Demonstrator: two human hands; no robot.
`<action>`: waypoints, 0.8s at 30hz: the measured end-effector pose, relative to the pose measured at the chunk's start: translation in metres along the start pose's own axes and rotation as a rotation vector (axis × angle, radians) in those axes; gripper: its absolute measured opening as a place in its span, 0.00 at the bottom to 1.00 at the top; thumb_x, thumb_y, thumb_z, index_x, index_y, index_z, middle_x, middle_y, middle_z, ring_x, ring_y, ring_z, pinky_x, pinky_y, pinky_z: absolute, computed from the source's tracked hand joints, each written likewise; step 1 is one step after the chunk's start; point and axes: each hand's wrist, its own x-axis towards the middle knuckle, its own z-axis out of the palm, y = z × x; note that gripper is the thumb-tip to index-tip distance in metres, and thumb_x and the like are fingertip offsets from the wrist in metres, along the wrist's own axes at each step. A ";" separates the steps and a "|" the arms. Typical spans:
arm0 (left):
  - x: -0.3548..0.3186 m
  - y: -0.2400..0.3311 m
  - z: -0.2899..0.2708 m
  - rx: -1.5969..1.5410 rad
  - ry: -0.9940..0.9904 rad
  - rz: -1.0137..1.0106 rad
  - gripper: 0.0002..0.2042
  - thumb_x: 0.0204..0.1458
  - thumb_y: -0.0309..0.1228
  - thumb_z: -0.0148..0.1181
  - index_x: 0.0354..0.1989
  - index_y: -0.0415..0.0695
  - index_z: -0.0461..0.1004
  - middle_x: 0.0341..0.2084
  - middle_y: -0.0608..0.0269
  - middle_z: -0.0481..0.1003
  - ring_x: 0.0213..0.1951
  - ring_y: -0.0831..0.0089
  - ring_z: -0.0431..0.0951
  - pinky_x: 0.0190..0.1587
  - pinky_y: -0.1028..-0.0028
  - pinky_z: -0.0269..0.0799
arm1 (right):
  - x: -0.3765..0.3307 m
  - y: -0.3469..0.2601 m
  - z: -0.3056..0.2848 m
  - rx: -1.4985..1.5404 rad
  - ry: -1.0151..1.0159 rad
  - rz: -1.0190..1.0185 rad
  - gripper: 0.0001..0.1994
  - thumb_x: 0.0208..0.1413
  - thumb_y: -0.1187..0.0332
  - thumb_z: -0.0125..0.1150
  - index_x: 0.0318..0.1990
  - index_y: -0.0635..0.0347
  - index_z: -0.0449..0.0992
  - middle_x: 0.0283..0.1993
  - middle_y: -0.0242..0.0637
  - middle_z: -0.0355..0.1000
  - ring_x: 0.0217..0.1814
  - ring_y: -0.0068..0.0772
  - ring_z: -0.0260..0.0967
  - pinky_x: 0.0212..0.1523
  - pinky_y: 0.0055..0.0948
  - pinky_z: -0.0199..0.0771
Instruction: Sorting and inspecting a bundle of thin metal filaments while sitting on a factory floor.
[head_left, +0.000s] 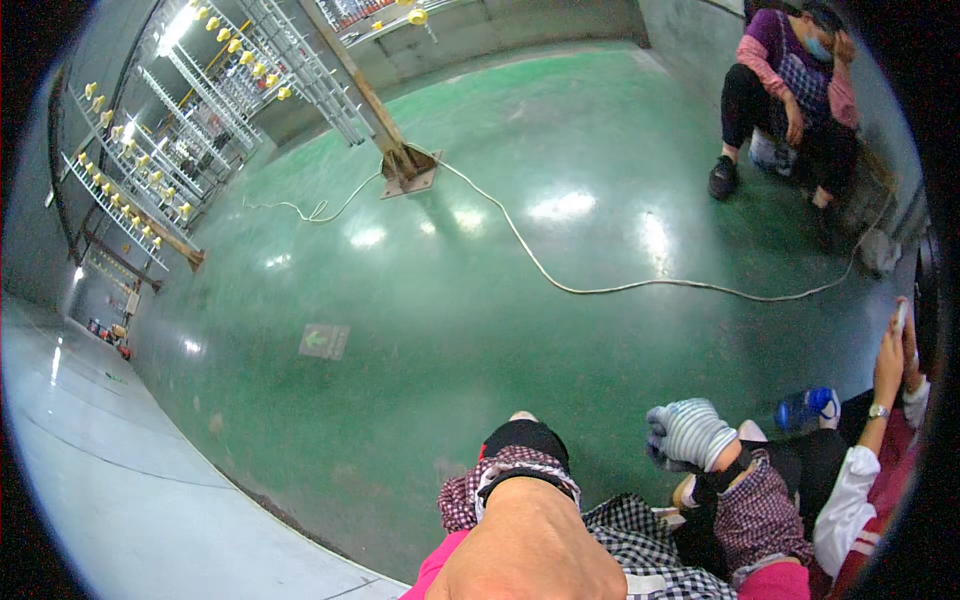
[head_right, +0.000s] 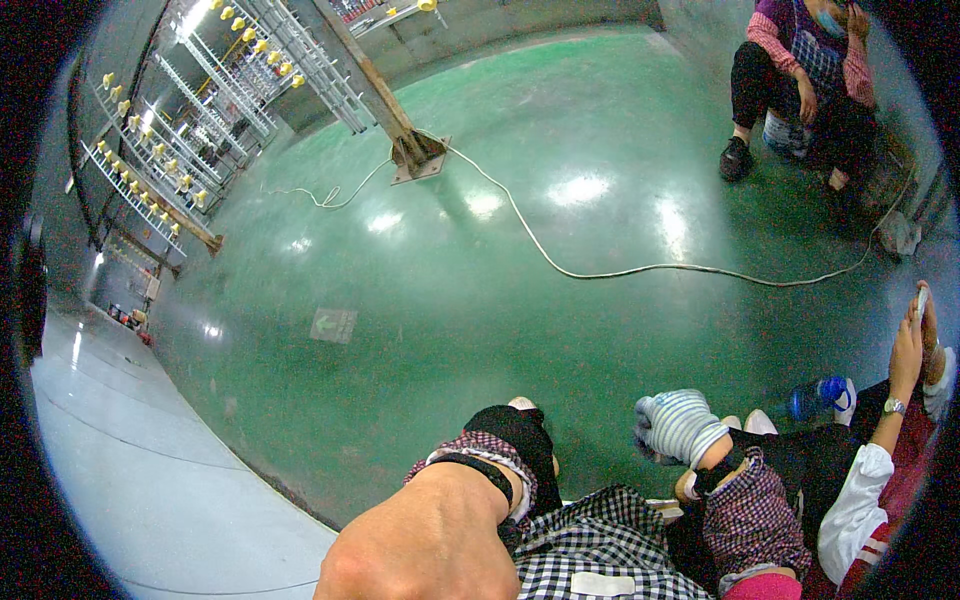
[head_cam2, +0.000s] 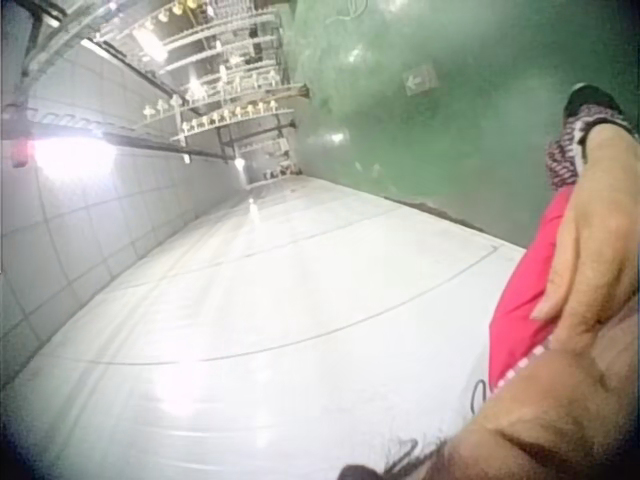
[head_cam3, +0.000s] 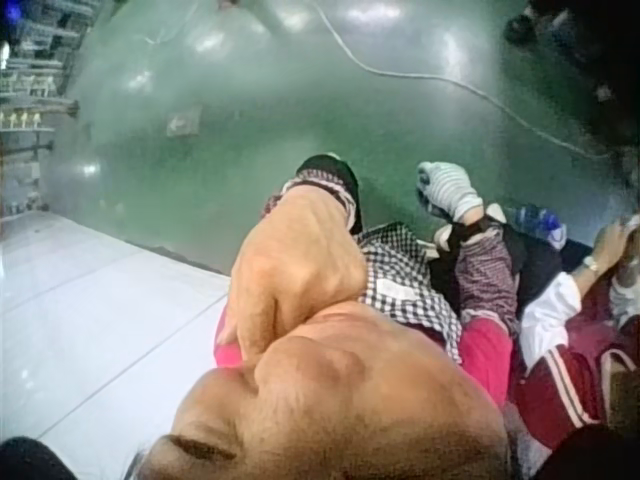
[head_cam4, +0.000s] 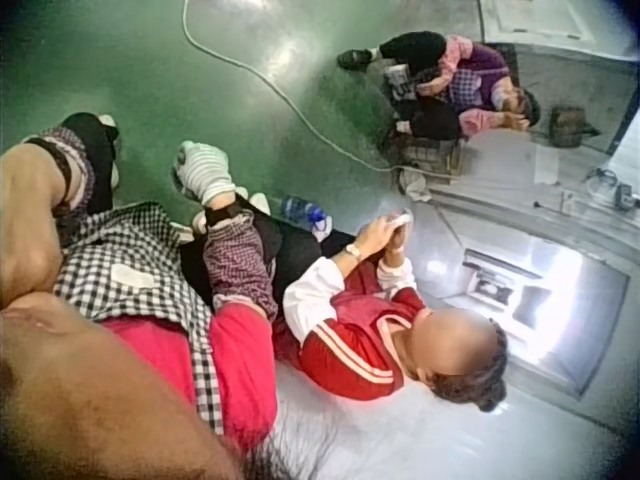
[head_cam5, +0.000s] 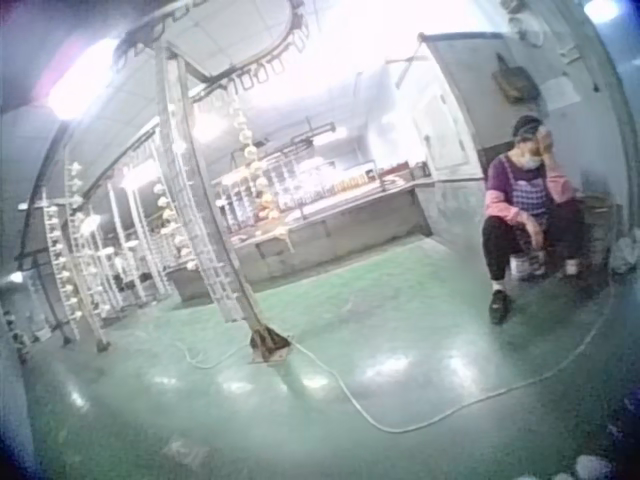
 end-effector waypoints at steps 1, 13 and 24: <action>-0.001 -0.002 0.001 -0.005 0.000 0.000 0.16 0.62 0.41 0.54 0.39 0.38 0.78 0.19 0.64 0.75 0.15 0.74 0.72 0.14 0.75 0.61 | -0.001 0.000 -0.001 -0.007 -0.005 -0.003 0.14 0.52 0.55 0.58 0.35 0.56 0.76 0.32 0.45 0.77 0.37 0.50 0.76 0.39 0.46 0.74; 0.001 -0.011 -0.010 0.009 -0.038 0.045 0.17 0.62 0.42 0.52 0.42 0.38 0.78 0.20 0.63 0.76 0.16 0.72 0.74 0.15 0.73 0.63 | -0.004 0.013 0.005 -0.025 0.116 -0.044 0.15 0.53 0.56 0.57 0.39 0.56 0.78 0.33 0.45 0.78 0.37 0.49 0.76 0.39 0.45 0.75; 0.011 -0.018 -0.060 0.091 0.007 0.095 0.15 0.63 0.38 0.52 0.33 0.38 0.78 0.14 0.63 0.71 0.13 0.77 0.69 0.14 0.75 0.54 | 0.014 0.052 -0.014 -0.030 0.090 -0.063 0.16 0.54 0.55 0.57 0.40 0.58 0.78 0.33 0.45 0.78 0.37 0.50 0.76 0.39 0.46 0.75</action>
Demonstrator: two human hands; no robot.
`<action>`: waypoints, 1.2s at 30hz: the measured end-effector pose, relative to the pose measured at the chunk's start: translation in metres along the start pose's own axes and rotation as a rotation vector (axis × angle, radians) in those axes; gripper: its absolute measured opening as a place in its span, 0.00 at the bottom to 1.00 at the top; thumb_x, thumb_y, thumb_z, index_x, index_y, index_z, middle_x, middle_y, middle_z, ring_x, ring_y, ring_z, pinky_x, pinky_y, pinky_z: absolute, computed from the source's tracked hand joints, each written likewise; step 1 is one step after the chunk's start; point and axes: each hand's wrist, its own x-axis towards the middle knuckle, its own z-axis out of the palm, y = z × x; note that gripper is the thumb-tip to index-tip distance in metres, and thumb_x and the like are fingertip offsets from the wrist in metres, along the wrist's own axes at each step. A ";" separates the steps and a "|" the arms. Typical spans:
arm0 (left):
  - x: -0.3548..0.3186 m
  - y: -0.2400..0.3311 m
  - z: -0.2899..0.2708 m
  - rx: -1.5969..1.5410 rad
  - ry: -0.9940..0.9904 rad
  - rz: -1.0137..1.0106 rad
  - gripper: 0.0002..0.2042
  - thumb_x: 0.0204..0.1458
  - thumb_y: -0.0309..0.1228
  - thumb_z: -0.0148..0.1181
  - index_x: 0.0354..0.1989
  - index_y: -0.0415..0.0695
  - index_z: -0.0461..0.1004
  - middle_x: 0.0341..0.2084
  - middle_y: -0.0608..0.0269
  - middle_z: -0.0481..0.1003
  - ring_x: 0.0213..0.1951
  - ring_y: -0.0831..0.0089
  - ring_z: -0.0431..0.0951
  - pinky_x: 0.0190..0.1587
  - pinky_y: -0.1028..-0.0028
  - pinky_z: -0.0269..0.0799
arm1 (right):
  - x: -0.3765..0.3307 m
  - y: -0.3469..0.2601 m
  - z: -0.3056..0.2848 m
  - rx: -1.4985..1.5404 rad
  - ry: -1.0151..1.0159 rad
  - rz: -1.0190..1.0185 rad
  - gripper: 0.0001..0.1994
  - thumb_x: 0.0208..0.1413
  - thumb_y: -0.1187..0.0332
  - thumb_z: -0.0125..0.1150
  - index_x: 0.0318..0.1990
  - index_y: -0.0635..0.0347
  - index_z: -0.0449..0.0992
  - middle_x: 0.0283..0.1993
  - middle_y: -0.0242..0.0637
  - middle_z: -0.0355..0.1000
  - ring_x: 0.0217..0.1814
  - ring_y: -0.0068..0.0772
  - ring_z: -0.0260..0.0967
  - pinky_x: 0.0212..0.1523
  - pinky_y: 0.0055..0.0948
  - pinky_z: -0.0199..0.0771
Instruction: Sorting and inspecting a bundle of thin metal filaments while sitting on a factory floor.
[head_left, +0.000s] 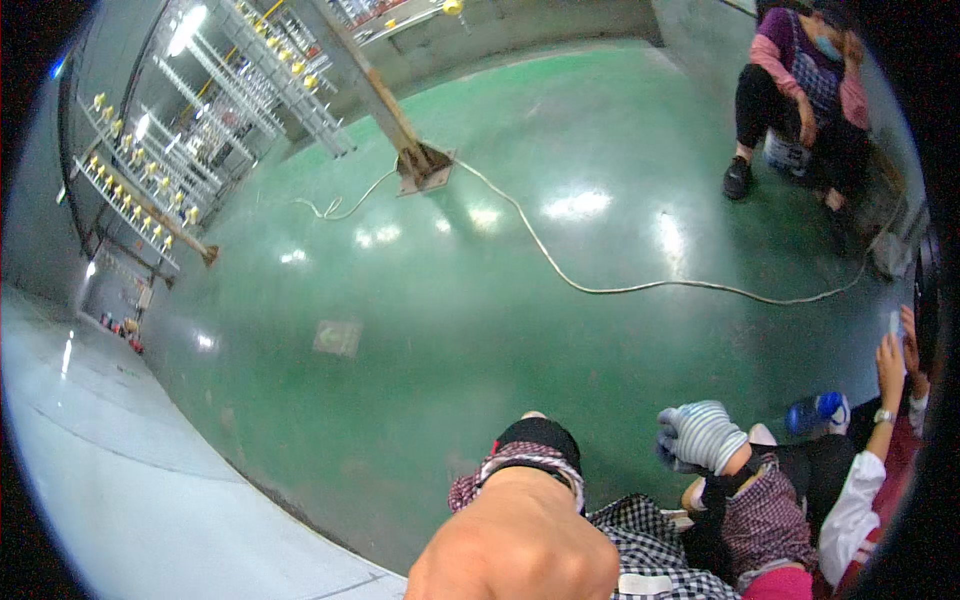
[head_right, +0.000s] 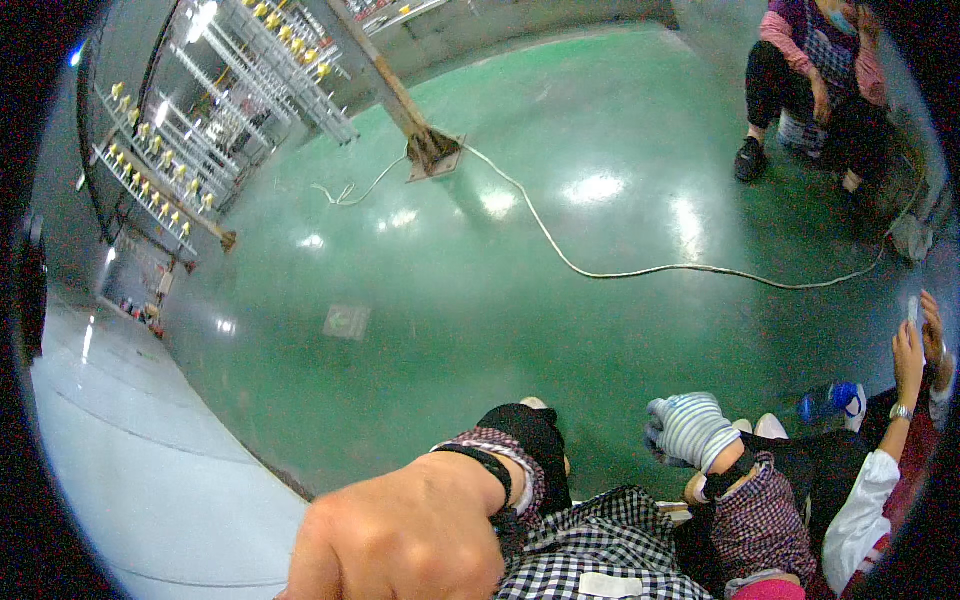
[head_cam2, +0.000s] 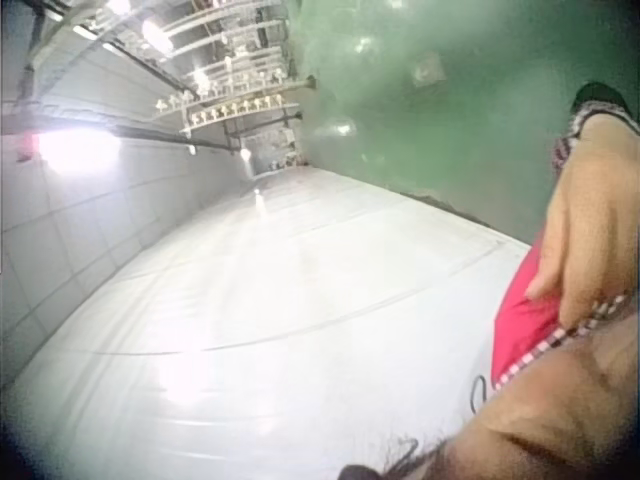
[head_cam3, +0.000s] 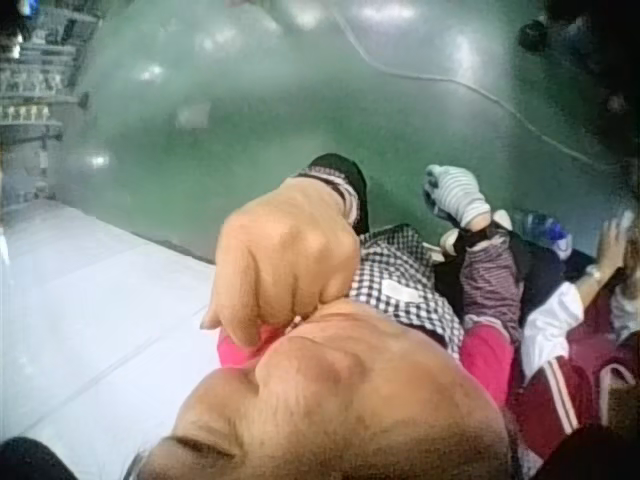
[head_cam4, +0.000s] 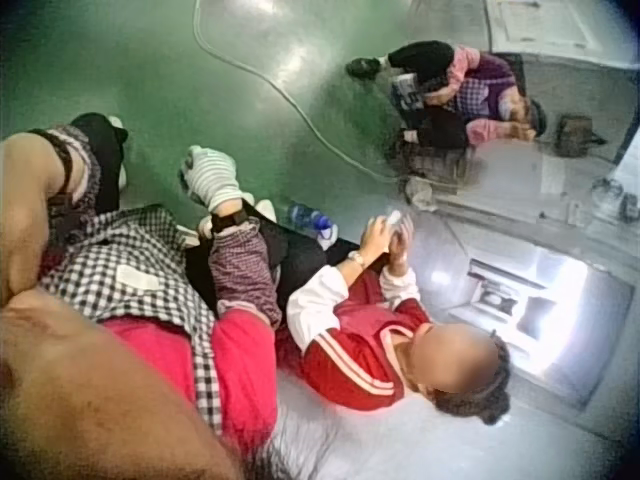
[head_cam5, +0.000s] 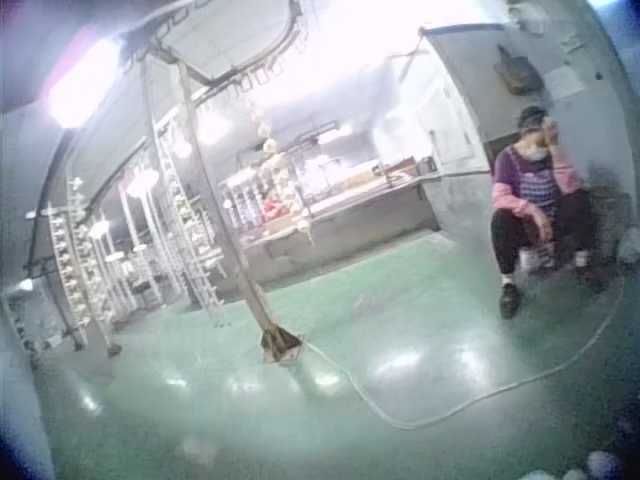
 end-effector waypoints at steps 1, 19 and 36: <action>0.000 -0.002 -0.006 -0.037 -0.008 -0.006 0.15 0.63 0.38 0.52 0.33 0.38 0.78 0.14 0.63 0.71 0.13 0.77 0.69 0.14 0.75 0.54 | -0.003 0.012 0.002 -0.002 0.013 0.007 0.16 0.53 0.55 0.56 0.38 0.58 0.78 0.32 0.46 0.77 0.36 0.51 0.76 0.38 0.47 0.75; 0.023 -0.062 -0.011 0.533 0.136 -0.111 0.08 0.57 0.35 0.61 0.32 0.45 0.79 0.09 0.64 0.65 0.08 0.79 0.57 0.16 0.75 0.42 | -0.036 0.038 -0.014 0.114 -0.024 -0.032 0.12 0.51 0.60 0.58 0.31 0.61 0.76 0.25 0.49 0.75 0.29 0.53 0.74 0.33 0.48 0.74; 0.014 -0.073 -0.029 0.472 0.093 -0.023 0.10 0.59 0.37 0.58 0.37 0.44 0.81 0.08 0.64 0.65 0.08 0.79 0.57 0.16 0.74 0.42 | -0.028 0.035 -0.012 0.075 -0.015 -0.047 0.13 0.53 0.59 0.57 0.31 0.61 0.76 0.26 0.48 0.75 0.29 0.52 0.75 0.33 0.48 0.74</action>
